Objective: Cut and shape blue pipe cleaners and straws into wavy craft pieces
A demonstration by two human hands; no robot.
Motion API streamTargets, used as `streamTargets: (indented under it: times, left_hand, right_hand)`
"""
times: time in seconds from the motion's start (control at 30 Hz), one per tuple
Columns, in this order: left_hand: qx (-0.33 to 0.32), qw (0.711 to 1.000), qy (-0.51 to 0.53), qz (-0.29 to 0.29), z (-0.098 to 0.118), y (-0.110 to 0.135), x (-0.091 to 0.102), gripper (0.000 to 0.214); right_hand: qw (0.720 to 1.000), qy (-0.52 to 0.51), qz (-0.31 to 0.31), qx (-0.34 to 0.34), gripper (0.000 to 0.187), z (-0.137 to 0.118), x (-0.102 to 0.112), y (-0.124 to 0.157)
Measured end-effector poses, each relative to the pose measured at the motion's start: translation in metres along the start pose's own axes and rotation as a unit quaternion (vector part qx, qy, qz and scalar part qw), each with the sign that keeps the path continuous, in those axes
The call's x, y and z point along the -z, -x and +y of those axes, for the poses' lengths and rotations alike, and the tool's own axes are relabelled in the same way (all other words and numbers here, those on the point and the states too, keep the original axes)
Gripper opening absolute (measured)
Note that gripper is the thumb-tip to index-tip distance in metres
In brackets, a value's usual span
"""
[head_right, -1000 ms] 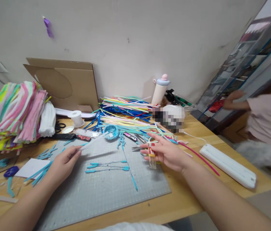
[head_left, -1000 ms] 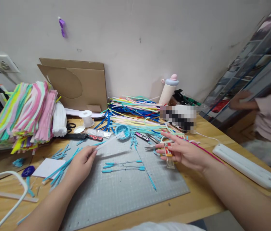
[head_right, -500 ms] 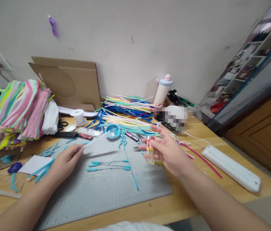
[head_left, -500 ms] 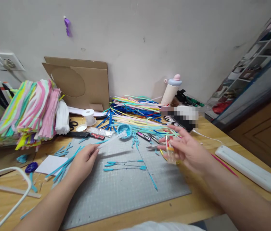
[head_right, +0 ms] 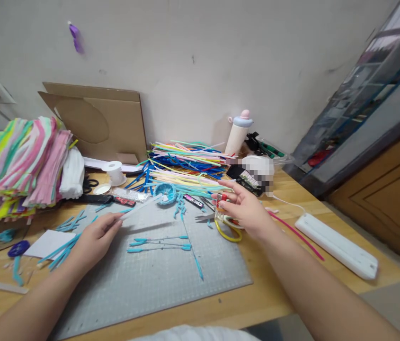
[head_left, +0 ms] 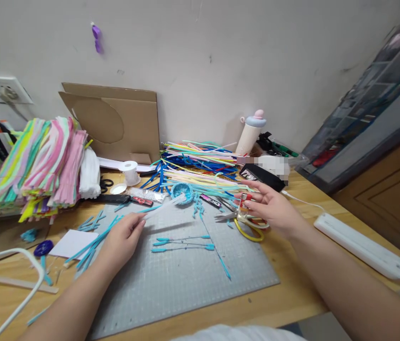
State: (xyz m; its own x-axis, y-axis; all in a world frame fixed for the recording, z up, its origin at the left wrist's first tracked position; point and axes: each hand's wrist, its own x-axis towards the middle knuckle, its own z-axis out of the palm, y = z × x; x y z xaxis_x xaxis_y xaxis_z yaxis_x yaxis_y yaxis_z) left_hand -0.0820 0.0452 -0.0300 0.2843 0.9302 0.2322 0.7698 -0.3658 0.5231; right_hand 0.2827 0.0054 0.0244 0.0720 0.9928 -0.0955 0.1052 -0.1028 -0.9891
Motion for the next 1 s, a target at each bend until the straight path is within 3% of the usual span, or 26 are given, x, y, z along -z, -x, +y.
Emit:
streamTargets:
  times: [0.13,0.23,0.3,0.43,0.53,0.63,0.8,0.87,1.0]
  left_hand:
    - [-0.001,1.0,0.001,0.001,0.0,0.0,0.0,0.03]
    - [-0.003,1.0,0.003,-0.003,-0.001,0.0,0.0,0.03]
    - [-0.003,1.0,0.004,-0.004,-0.001,0.0,0.0,0.03]
    - [-0.002,1.0,0.004,-0.005,0.0,0.0,0.001,0.03]
    - [-0.003,1.0,0.004,-0.007,0.0,0.0,0.001,0.03]
    - [-0.003,1.0,0.004,-0.01,0.0,0.0,0.001,0.031]
    - [-0.003,1.0,0.005,-0.012,-0.002,0.0,0.001,0.031]
    - [-0.003,1.0,0.005,-0.012,-0.003,0.0,0.0,0.031]
    - [-0.002,1.0,0.005,-0.011,-0.004,0.001,0.0,0.03]
  right_hand:
    - [1.0,0.013,-0.004,-0.002,0.066,-0.002,0.003,-0.002]
    - [0.991,0.119,-0.046,-0.033,0.06,-0.006,0.006,-0.005]
    - [0.965,0.237,-0.09,-0.061,0.053,-0.009,0.01,-0.007]
    - [0.887,0.42,-0.158,-0.111,0.032,-0.018,0.017,-0.012]
    - [0.85,0.462,-0.211,-0.144,0.022,-0.024,0.022,-0.013]
    - [0.829,0.459,-0.266,-0.175,0.014,-0.027,0.028,-0.013]
    - [0.83,0.44,-0.294,-0.178,0.026,-0.024,0.041,-0.013]
    - [0.842,0.437,-0.284,-0.138,0.03,-0.017,0.042,-0.012]
    - [0.862,0.453,-0.227,-0.02,0.018,0.007,0.034,-0.009]
